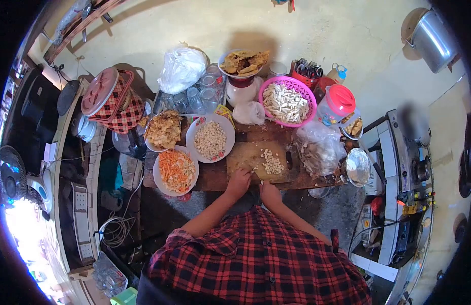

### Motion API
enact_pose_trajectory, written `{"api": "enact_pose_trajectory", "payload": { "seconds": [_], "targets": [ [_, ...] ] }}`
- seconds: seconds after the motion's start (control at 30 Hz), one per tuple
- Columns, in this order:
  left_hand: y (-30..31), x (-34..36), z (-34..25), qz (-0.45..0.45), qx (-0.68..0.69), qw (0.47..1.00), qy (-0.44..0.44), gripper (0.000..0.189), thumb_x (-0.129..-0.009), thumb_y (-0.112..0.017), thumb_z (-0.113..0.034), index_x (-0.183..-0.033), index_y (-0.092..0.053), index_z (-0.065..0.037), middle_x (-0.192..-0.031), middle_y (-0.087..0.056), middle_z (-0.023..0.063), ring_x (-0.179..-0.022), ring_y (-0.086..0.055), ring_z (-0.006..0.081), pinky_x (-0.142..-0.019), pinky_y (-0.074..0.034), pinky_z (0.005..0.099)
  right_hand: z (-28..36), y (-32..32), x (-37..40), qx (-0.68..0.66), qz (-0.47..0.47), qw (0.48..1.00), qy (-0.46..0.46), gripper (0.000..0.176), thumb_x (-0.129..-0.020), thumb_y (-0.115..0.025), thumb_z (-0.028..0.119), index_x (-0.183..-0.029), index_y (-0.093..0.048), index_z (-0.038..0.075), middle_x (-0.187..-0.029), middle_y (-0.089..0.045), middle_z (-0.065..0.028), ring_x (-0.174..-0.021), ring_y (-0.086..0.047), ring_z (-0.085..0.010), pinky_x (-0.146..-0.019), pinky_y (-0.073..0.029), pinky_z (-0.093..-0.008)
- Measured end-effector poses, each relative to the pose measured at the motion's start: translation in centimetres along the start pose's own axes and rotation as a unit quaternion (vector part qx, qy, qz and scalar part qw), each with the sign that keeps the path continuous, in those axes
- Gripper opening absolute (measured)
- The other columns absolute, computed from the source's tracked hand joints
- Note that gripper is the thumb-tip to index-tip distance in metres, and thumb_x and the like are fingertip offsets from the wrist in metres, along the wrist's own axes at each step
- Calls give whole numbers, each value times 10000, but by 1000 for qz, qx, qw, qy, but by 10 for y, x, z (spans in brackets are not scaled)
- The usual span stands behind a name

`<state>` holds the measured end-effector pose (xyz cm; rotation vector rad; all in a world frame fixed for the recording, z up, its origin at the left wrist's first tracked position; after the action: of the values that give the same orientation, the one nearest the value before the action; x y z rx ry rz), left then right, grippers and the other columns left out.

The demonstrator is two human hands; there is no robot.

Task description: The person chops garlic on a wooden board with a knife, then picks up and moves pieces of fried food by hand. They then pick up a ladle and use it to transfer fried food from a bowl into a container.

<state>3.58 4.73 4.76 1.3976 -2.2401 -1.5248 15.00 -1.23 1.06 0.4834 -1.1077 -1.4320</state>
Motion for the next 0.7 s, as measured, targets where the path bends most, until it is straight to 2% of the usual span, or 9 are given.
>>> {"api": "enact_pose_trajectory", "payload": {
  "seconds": [0.1,0.17,0.2,0.27,0.3,0.37,0.5,0.57,0.7],
  "targets": [
    [-2,-1,6,38,-5,998,39,166,-756,-554,-65,-894,-621,-1,-984,-590,123,-948,-547,288,-839,-464,363,2,-7,-8,16,-12,999,32,337,-913,-455,292,-1029,-475,-23,-745,-614,-268,-727,-615,-437,-630,-495,-516],
    [-7,4,9,-16,1,999,-38,172,-748,-550,-81,-880,-624,0,-948,-592,124,-925,-553,289,-822,-469,364,-1,-5,-4,6,-5,1000,12,335,-915,-451,292,-1036,-474,-20,-746,-616,-262,-728,-614,-437,-632,-494,-514],
    [-4,3,9,-17,1,999,-37,172,-748,-550,-81,-880,-624,0,-948,-592,124,-925,-553,289,-822,-469,364,1,-1,0,6,-5,1000,13,335,-915,-451,292,-1036,-474,-20,-746,-616,-262,-728,-614,-437,-632,-494,-514],
    [-9,4,10,34,-2,999,-29,192,-720,-560,-84,-879,-626,-1,-906,-592,117,-920,-556,284,-814,-471,361,2,11,9,-15,-29,999,2,290,-911,-468,273,-961,-476,-13,-726,-604,-271,-704,-604,-446,-608,-479,-529],
    [-7,3,10,34,-2,999,-28,192,-720,-560,-84,-879,-626,-1,-906,-592,117,-920,-556,284,-814,-471,361,3,13,11,-14,-28,999,2,290,-911,-468,273,-961,-476,-13,-726,-604,-271,-704,-604,-446,-608,-479,-529],
    [-13,4,12,89,-33,995,-4,191,-701,-562,-85,-864,-625,-9,-870,-587,102,-922,-557,271,-806,-476,360,8,18,15,-9,-29,999,16,294,-911,-467,274,-965,-471,-15,-729,-604,-273,-699,-603,-451,-607,-478,-533],
    [-5,-1,8,93,-33,995,6,170,-703,-563,-86,-847,-621,-18,-862,-581,94,-922,-558,261,-793,-484,351,4,2,9,-6,-3,1000,9,299,-912,-467,276,-954,-485,-19,-748,-607,-276,-720,-603,-452,-627,-478,-535],
    [0,0,4,38,-29,998,-35,148,-705,-561,-86,-828,-617,-25,-854,-572,88,-913,-557,258,-768,-492,352,4,0,7,2,-11,1000,-4,291,-911,-466,271,-934,-505,-17,-756,-607,-279,-724,-603,-450,-637,-479,-533],
    [-8,2,10,63,-16,998,-3,162,-700,-561,-85,-838,-618,-22,-869,-570,88,-917,-556,254,-768,-493,342,10,0,0,-1,-25,1000,6,282,-908,-469,267,-911,-520,-11,-757,-607,-277,-735,-605,-445,-651,-480,-530]
  ]
}}
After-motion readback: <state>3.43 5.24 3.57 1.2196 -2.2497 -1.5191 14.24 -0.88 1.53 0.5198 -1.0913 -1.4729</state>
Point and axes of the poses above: each hand's wrist, its own x-axis away from the middle knuckle, its own y-axis out of the back of the hand, z = x × y, the point moved 8 cm from there along -x, towards the middle knuckle
